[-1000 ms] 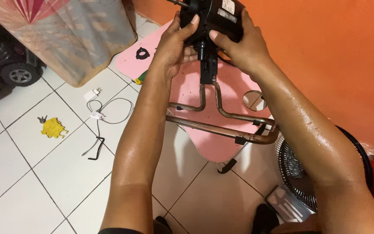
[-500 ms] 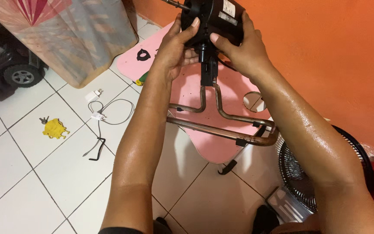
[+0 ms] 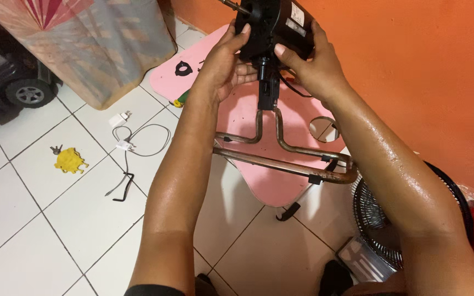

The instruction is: The person assembles a standing fan by attaching the motor housing to the metal stand and securing it with screws. They then attach the front fan cage to the motor assembly and tighten the central nut to complete the assembly.

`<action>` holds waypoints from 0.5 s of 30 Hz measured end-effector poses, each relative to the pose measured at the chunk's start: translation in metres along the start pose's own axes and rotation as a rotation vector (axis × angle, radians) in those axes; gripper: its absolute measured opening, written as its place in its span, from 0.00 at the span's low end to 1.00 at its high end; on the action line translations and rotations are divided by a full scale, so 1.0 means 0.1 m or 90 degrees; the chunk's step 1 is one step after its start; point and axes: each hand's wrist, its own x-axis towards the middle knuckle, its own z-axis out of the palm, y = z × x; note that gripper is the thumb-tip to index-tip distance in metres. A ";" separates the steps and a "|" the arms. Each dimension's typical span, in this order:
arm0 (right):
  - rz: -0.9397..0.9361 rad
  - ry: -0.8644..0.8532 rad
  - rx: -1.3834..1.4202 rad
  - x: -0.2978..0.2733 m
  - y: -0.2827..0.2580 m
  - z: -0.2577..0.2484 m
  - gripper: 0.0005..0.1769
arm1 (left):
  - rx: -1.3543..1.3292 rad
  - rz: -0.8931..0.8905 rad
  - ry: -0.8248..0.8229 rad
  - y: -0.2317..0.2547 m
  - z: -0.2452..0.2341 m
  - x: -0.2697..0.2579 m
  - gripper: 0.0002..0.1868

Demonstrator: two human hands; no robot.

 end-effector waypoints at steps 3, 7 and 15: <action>0.020 0.003 0.012 -0.02 -0.02 0.00 0.56 | 0.019 0.037 -0.016 -0.01 0.02 -0.02 0.39; 0.039 -0.004 0.026 -0.03 -0.07 0.01 0.55 | 0.024 0.019 0.002 0.01 0.01 -0.02 0.43; 0.032 -0.021 0.045 -0.06 -0.04 -0.01 0.54 | 0.085 0.063 0.093 -0.05 0.09 -0.03 0.54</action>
